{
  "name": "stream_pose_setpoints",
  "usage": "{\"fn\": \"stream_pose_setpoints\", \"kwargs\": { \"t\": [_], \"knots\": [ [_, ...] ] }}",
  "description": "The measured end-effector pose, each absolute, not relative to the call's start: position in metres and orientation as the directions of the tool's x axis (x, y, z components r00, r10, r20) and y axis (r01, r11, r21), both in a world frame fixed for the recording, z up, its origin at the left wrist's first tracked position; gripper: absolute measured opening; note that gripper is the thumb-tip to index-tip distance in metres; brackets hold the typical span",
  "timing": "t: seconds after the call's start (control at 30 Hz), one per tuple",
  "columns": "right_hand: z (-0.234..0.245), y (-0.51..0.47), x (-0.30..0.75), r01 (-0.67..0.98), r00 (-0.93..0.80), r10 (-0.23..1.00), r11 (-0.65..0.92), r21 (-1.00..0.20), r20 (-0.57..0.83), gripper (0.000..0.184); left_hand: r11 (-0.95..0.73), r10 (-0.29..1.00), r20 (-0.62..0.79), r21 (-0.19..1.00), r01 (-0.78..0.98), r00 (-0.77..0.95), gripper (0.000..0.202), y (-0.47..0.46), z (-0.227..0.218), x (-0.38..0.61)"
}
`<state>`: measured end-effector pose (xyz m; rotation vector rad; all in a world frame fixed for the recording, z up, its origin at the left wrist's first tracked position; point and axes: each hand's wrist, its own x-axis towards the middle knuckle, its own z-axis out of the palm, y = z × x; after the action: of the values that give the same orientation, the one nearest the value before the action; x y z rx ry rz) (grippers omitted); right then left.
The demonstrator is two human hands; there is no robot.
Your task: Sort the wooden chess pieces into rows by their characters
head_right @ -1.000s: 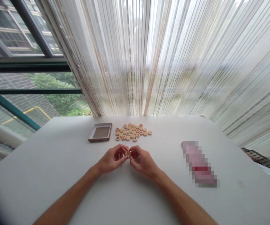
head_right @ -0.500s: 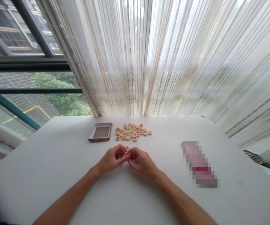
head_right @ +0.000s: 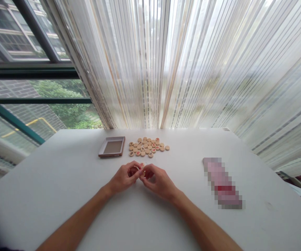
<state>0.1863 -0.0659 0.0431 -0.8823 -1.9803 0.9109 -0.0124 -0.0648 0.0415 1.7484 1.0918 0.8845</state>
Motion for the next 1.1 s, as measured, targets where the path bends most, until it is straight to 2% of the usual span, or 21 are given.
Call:
{"fn": "stream_pose_setpoints", "kwargs": {
  "t": [0.4,0.63,1.1],
  "knots": [
    [0.0426,-0.0650,0.1857,0.275,-0.431,0.825,0.507,-0.817,0.366,0.013,-0.227,0.907,0.121,0.947,0.227,0.403,0.026,-0.0629,0.0377,-0.0149],
    [0.0435,-0.0650,0.1880,0.290,-0.433,0.809,0.542,-0.788,0.397,0.013,-0.269,0.908,0.156,0.928,0.257,0.388,0.027,-0.0631,0.0374,-0.0152],
    [0.0413,-0.0644,0.1892,0.303,-0.432,0.821,0.521,-0.798,0.372,0.008,-0.294,0.898,0.165,0.914,0.278,0.409,0.031,-0.0647,0.0397,-0.0148]
  ]
}}
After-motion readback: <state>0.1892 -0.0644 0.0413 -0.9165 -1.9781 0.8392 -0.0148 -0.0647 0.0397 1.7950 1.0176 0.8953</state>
